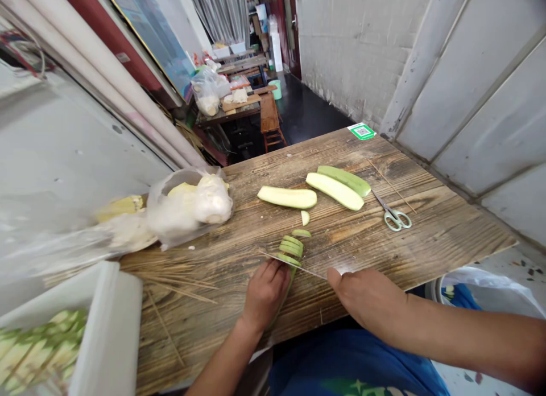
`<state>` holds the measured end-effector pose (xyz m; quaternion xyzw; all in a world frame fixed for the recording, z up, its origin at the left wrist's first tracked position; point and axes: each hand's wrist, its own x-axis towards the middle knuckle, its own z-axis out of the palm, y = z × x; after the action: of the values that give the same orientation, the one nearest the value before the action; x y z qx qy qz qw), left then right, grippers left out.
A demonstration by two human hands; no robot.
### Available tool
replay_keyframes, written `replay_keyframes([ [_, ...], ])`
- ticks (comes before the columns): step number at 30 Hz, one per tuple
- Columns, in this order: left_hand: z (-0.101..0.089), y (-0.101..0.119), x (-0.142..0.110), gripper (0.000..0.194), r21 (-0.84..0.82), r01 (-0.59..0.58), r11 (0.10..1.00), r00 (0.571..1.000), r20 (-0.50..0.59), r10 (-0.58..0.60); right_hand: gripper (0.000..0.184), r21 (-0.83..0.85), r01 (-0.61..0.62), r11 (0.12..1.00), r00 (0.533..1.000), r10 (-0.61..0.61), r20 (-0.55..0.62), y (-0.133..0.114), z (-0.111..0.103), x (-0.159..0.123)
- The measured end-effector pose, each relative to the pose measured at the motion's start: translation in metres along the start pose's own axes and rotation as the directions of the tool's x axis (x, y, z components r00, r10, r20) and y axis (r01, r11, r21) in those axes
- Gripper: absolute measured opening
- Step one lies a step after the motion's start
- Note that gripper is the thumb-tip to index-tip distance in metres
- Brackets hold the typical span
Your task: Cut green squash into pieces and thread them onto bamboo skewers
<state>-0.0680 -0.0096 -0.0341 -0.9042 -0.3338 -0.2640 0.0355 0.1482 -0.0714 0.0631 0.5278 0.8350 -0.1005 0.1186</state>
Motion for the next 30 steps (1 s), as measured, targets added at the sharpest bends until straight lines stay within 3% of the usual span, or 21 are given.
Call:
replay_keyframes([
  [6,-0.001,0.002,0.004,0.01,-0.011,0.0,1.0,1.0,-0.015,0.0,0.019,0.06,-0.013,0.998,0.998,0.009,0.061,0.001,0.002,0.012],
  [14,-0.011,0.001,0.001,0.018,-0.074,0.04,0.996,0.989,0.142,-0.03,0.022,0.102,-0.043,0.994,0.996,0.035,0.078,0.003,0.016,0.022],
  [20,-0.005,0.0,-0.008,0.018,-0.055,0.031,0.998,0.999,0.045,-0.029,0.021,0.065,-0.008,0.998,0.999,0.006,0.038,0.002,0.003,0.008],
  [30,-0.003,-0.001,-0.009,0.014,-0.086,0.018,0.996,1.0,0.023,-0.016,0.026,0.042,0.007,0.999,0.994,-0.012,0.106,-0.005,-0.012,0.004],
])
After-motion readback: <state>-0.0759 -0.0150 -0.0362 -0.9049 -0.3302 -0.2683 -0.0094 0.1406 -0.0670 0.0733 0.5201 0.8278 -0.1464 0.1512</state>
